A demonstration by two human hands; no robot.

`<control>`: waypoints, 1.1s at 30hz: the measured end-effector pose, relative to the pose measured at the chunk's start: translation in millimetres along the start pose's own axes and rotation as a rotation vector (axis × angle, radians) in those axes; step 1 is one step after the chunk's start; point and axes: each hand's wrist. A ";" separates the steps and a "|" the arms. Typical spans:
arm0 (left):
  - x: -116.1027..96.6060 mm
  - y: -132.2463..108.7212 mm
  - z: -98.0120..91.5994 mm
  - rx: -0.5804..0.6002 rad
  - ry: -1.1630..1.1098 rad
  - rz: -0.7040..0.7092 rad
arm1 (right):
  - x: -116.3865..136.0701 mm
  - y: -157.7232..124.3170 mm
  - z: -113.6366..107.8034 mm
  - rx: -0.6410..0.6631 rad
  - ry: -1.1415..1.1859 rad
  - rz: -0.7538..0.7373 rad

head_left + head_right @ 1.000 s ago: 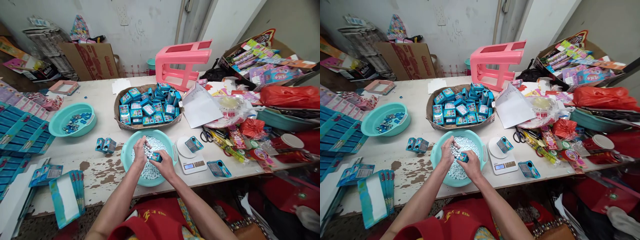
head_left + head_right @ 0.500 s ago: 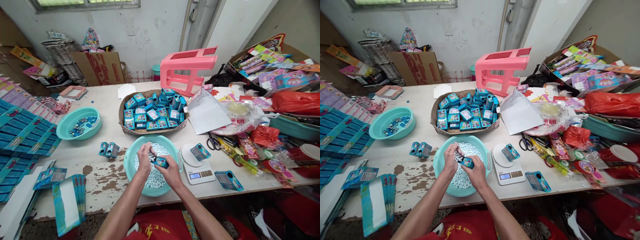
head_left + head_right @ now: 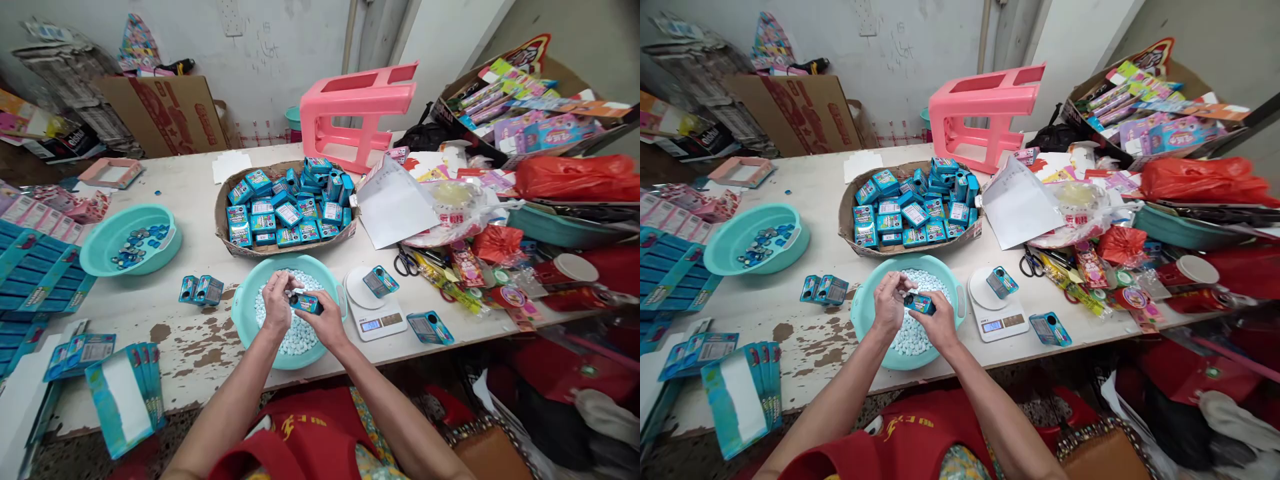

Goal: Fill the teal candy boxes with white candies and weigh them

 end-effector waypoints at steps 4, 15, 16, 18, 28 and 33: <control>-1.9 2.0 3.4 0.016 -0.031 0.002 | -1.6 4.3 -5.8 -0.005 -0.004 0.001; 90.0 21.8 -45.4 0.382 1.035 0.216 | 3.4 14.5 -49.7 -0.110 0.053 -0.045; 101.4 13.2 -45.1 0.477 1.119 0.254 | -4.1 13.1 -45.7 -0.127 0.049 -0.042; 113.3 -2.2 -48.0 0.700 1.348 0.360 | -22.3 9.5 -35.1 -0.161 0.020 -0.021; 83.0 12.5 -117.2 0.642 1.372 0.085 | -45.9 3.6 -19.7 -0.216 -0.011 0.071; 69.7 23.4 -104.7 0.352 1.160 0.005 | -33.8 0.6 -12.9 -0.078 -0.066 0.056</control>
Point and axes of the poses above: each hand's wrist, its own y-axis towards the middle knuckle, its own z-axis out of the palm, x = y × z, and after that the axes turned 5 degrees about -x, right-handed
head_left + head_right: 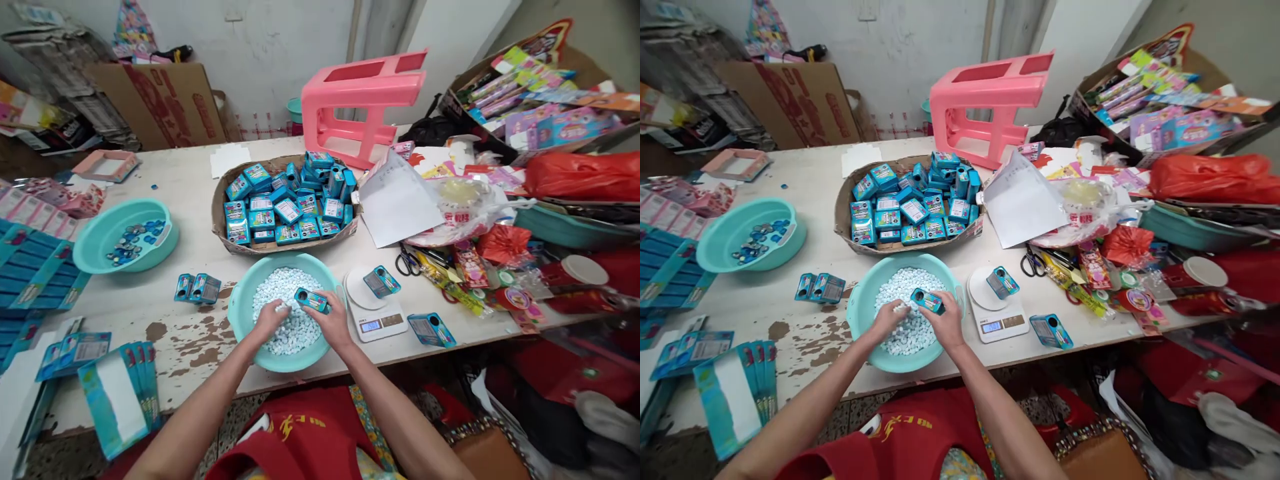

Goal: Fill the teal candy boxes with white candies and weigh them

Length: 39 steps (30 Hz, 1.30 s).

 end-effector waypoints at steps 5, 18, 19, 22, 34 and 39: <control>-52.8 -4.9 -15.8 -0.181 -0.873 -0.222 | 1.8 -5.5 12.1 0.069 -0.118 -0.020; -91.3 15.3 -15.0 -0.446 -1.203 -0.184 | 28.6 0.8 16.7 0.141 -0.219 -0.033; -91.1 16.3 -14.3 -0.452 -1.189 -0.171 | 29.0 1.2 15.7 0.131 -0.209 -0.034; -92.4 18.3 -13.4 -0.463 -1.161 -0.121 | 30.3 1.6 13.1 0.107 -0.171 -0.042; -114.1 12.3 -10.9 -0.514 -1.047 0.053 | 35.5 4.3 15.7 0.076 -0.183 -0.035; -114.3 16.0 -12.4 -0.495 -1.109 0.017 | 36.2 2.5 14.9 0.039 -0.145 -0.045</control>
Point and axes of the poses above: each hand's wrist, its own y-axis towards the middle knuckle, its own z-axis out of the palm, x = y × z, and after that the axes turned 5 degrees about -x, right-handed
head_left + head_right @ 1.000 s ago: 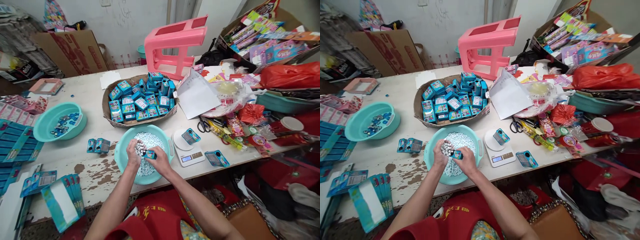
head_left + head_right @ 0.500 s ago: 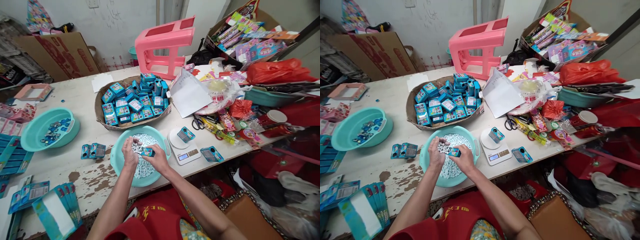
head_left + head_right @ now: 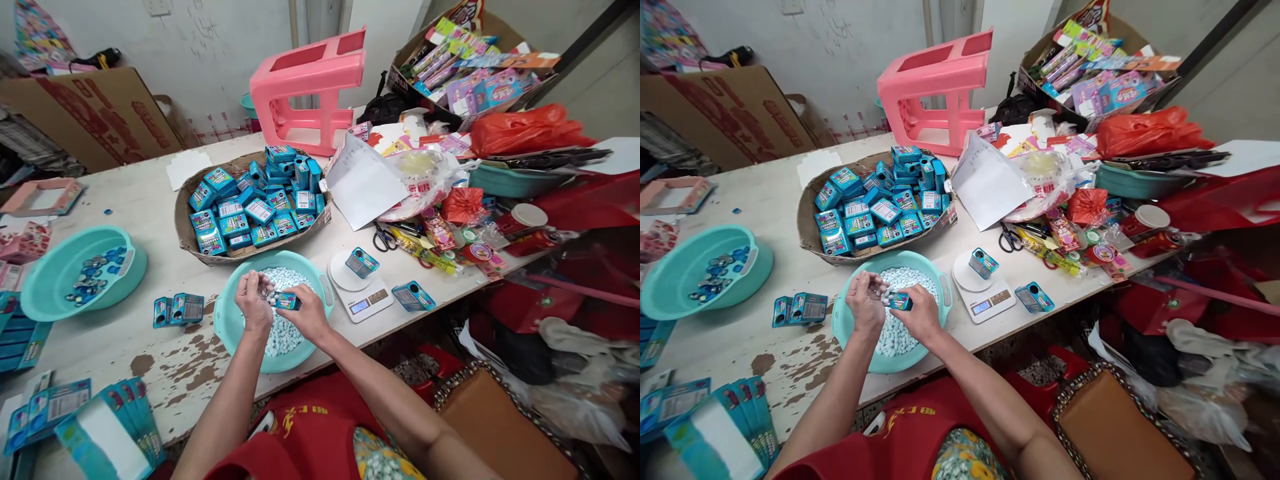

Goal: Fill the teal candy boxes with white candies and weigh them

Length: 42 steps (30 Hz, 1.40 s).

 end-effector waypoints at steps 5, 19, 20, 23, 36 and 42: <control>-1.6 -5.1 3.7 0.110 -0.026 -0.081 | -6.4 -0.3 -0.7 -0.023 0.077 0.046; 35.6 19.1 -82.3 0.499 1.269 -0.082 | -7.3 -23.8 -29.9 -0.039 0.258 0.089; 49.3 13.0 -88.1 0.562 1.354 -0.061 | -7.7 -26.3 -29.0 -0.034 0.264 0.082; 72.9 -4.5 -98.0 0.782 1.425 -0.026 | -7.0 -34.2 -31.3 -0.035 0.259 0.097; 62.0 20.5 -78.0 0.237 0.309 -0.788 | -15.8 -54.3 -84.7 -0.132 0.273 0.248; 52.6 21.1 -20.0 0.352 0.383 -0.984 | -28.1 -56.3 -111.6 -0.214 0.291 0.331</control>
Point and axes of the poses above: each hand's wrist, its own y-axis towards the middle knuckle, its own z-axis out of the palm, x = y × z, and after that the axes turned 5 degrees about -x, right-handed
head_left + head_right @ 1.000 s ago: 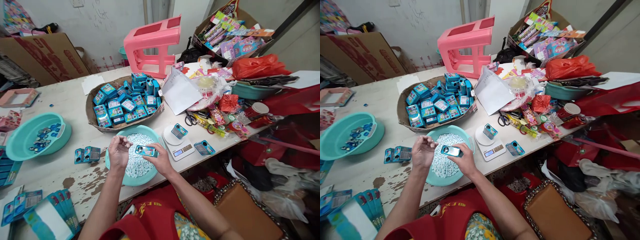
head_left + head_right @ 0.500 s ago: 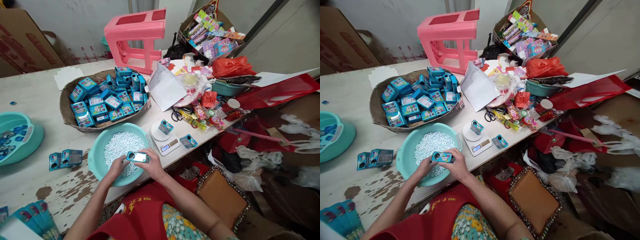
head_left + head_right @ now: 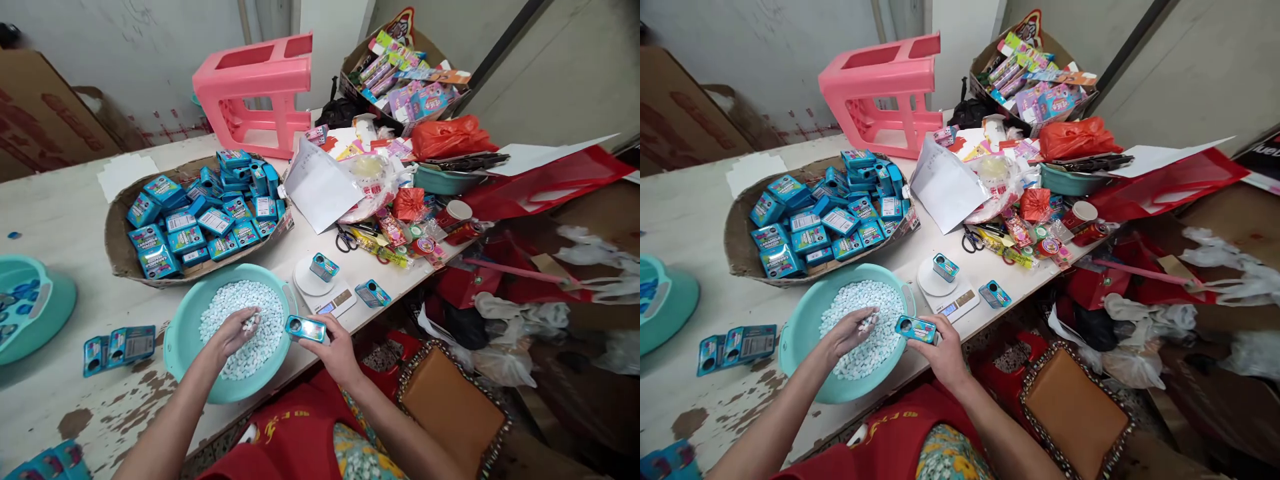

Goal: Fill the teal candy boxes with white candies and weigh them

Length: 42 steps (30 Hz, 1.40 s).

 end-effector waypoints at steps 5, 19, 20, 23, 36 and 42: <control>-50.6 2.4 89.6 0.234 0.465 0.285 | -6.7 16.0 -37.2 -0.136 -0.009 0.038; -66.5 75.7 214.3 -0.013 1.745 0.783 | -38.0 43.1 -100.4 -0.309 -0.093 0.124; -67.1 75.4 214.2 -0.016 1.744 0.774 | -38.4 44.6 -100.9 -0.310 -0.096 0.128; -68.3 75.7 212.3 -0.006 1.734 0.760 | -38.2 48.8 -99.0 -0.322 -0.099 0.131; -75.7 59.8 164.1 0.214 0.335 0.370 | -41.4 43.9 -95.6 -0.384 -0.086 0.118; -54.3 19.2 50.0 0.050 -0.010 0.215 | -44.2 40.2 -109.3 -0.493 -0.085 0.111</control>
Point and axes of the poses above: each hand's wrist, its own y-axis towards the middle knuckle, its own z-axis out of the palm, x = y × z, and after that the axes turned 5 degrees about -x, right-handed
